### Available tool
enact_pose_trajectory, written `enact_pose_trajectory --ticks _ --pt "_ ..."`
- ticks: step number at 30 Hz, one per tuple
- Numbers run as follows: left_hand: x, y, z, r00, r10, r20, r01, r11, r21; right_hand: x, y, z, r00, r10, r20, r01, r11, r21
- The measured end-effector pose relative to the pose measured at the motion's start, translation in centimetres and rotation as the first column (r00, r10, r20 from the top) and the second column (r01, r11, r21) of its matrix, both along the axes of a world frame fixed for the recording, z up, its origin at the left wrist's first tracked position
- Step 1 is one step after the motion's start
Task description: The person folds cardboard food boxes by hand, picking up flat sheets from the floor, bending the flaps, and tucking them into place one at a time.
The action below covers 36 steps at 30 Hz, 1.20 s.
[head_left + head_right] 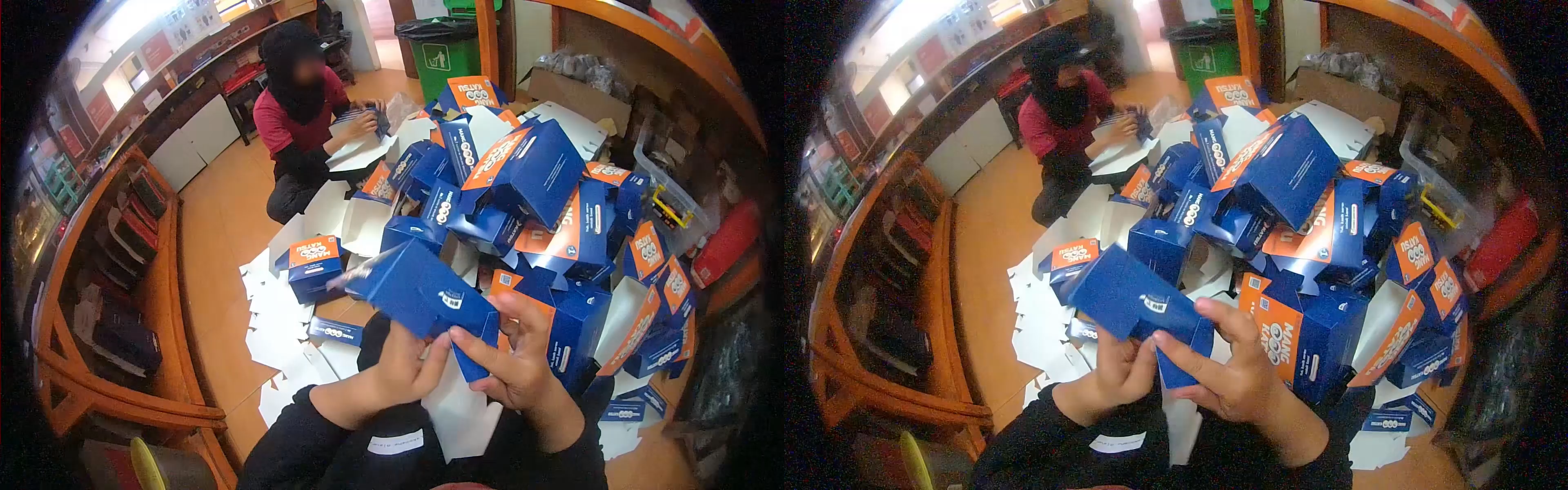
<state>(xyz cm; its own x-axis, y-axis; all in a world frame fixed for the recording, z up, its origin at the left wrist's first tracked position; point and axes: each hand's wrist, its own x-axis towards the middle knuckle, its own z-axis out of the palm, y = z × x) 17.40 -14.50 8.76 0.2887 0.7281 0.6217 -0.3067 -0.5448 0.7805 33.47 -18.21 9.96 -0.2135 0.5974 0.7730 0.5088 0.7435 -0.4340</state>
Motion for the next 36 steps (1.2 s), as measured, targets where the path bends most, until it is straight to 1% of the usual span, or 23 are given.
enact_pose_trajectory --ticks 1,3,4,5,7,8,11,14,17,19,20,21,23,24,26,27,28,29,30,31,33,35,36 --pt "-0.1 0.2 -0.2 0.996 0.014 -0.09 -0.01 0.999 0.043 0.3 -0.1 0.1 0.998 0.01 0.064 -0.01 1.0 0.004" --pt "-0.6 0.6 -0.3 0.963 0.046 -0.267 -0.012 0.992 0.128 0.1 -0.1 0.1 0.998 -0.043 0.038 0.043 0.999 0.006" --pt "-1.1 0.7 -0.9 0.911 -0.05 -0.409 0.121 0.981 0.151 -0.2 0.0 -0.1 0.995 -0.094 0.032 0.093 0.996 0.012" --pt "-1.0 0.7 -1.1 0.914 -0.067 -0.4 0.142 0.977 0.16 -0.4 0.1 -0.2 0.989 -0.144 0.026 0.143 0.99 0.019" --pt "-0.3 0.5 -1.5 0.92 -0.1 -0.38 0.18 0.967 0.182 -0.8 0.2 -0.5 0.992 -0.113 -0.053 0.114 0.993 0.006" --pt "0.1 0.1 -1.7 0.94 -0.195 -0.281 0.224 0.972 0.074 -0.9 0.3 -0.5 0.991 -0.099 -0.092 0.099 0.995 -0.001" --pt "1.4 -0.7 -1.0 0.986 -0.162 -0.023 0.164 0.983 0.085 -0.9 0.5 -0.3 0.992 -0.12 0.037 0.12 0.993 0.015" --pt "1.4 -0.6 -0.9 0.981 -0.189 0.034 0.186 0.98 0.068 -1.7 0.5 -0.7 0.987 -0.16 0.033 0.158 0.986 0.059" --pt "0.9 0.0 -0.9 0.98 -0.124 -0.158 0.152 0.971 0.182 -2.0 0.7 -1.3 0.989 -0.143 -0.037 0.145 0.985 0.089" --pt "0.5 0.5 -2.8 0.939 -0.265 -0.221 0.283 0.958 0.052 -2.0 1.1 -1.6 0.99 -0.12 -0.075 0.128 0.985 0.114" --pt "0.1 0.8 -3.7 0.915 -0.266 -0.303 0.302 0.95 0.079 -1.9 1.3 -1.7 0.99 -0.109 -0.092 0.121 0.984 0.127" --pt "-0.1 1.1 -3.4 0.887 -0.262 -0.381 0.323 0.94 0.107 -1.8 1.5 -1.5 0.992 -0.063 -0.11 0.07 0.995 0.064" --pt "-1.2 2.1 -2.5 0.8 -0.052 -0.598 0.313 0.886 0.343 -1.3 1.9 -0.8 0.989 0.027 -0.147 -0.036 0.997 -0.064" --pt "-1.1 2.5 -3.5 0.849 -0.279 -0.449 0.38 0.912 0.153 -0.9 2.0 -0.4 0.987 0.037 -0.155 -0.053 0.994 -0.101" --pt "-3.0 3.4 -5.8 0.887 -0.375 -0.269 0.314 0.917 -0.244 -0.1 1.7 -0.6 0.987 -0.054 -0.152 0.032 0.989 -0.141" --pt "-3.2 4.0 -5.0 0.889 -0.392 0.237 0.456 0.81 -0.368 0.2 1.5 -0.8 0.983 -0.1 -0.151 0.076 0.984 -0.158" --pt "-3.3 4.7 -4.0 0.668 -0.295 0.683 0.63 0.713 -0.308 0.2 1.6 -1.0 0.993 -0.067 -0.098 0.058 0.994 -0.094" --pt "-4.4 6.4 -2.3 0.692 -0.315 0.65 0.621 0.718 -0.314 0.1 1.7 -1.2 0.999 -0.034 -0.043 0.032 0.999 -0.034" --pt "-5.8 8.0 -2.1 0.574 -0.378 0.727 0.742 0.615 -0.266 0.0 1.8 -1.6 1.0 0.0 0.014 0.0 1.0 0.022" --pt "-7.0 8.7 -2.2 0.595 -0.166 0.787 0.686 0.615 -0.389 -0.1 1.9 -2.0 0.997 0.033 0.073 -0.038 0.996 0.076" --pt "-7.3 9.5 -0.4 0.778 -0.09 0.622 0.427 0.803 -0.417 -0.4 2.5 -2.3 0.974 0.126 0.188 -0.115 0.991 -0.067" --pt "-7.0 9.0 0.5 0.807 -0.107 0.581 0.377 0.851 -0.367 -0.7 3.1 -0.9 0.949 0.21 0.237 -0.143 0.952 -0.27" --pt "-7.1 8.9 0.5 0.822 -0.117 0.557 0.354 0.872 -0.339 -0.5 3.4 -0.7 0.962 0.204 0.183 -0.15 0.951 -0.269"
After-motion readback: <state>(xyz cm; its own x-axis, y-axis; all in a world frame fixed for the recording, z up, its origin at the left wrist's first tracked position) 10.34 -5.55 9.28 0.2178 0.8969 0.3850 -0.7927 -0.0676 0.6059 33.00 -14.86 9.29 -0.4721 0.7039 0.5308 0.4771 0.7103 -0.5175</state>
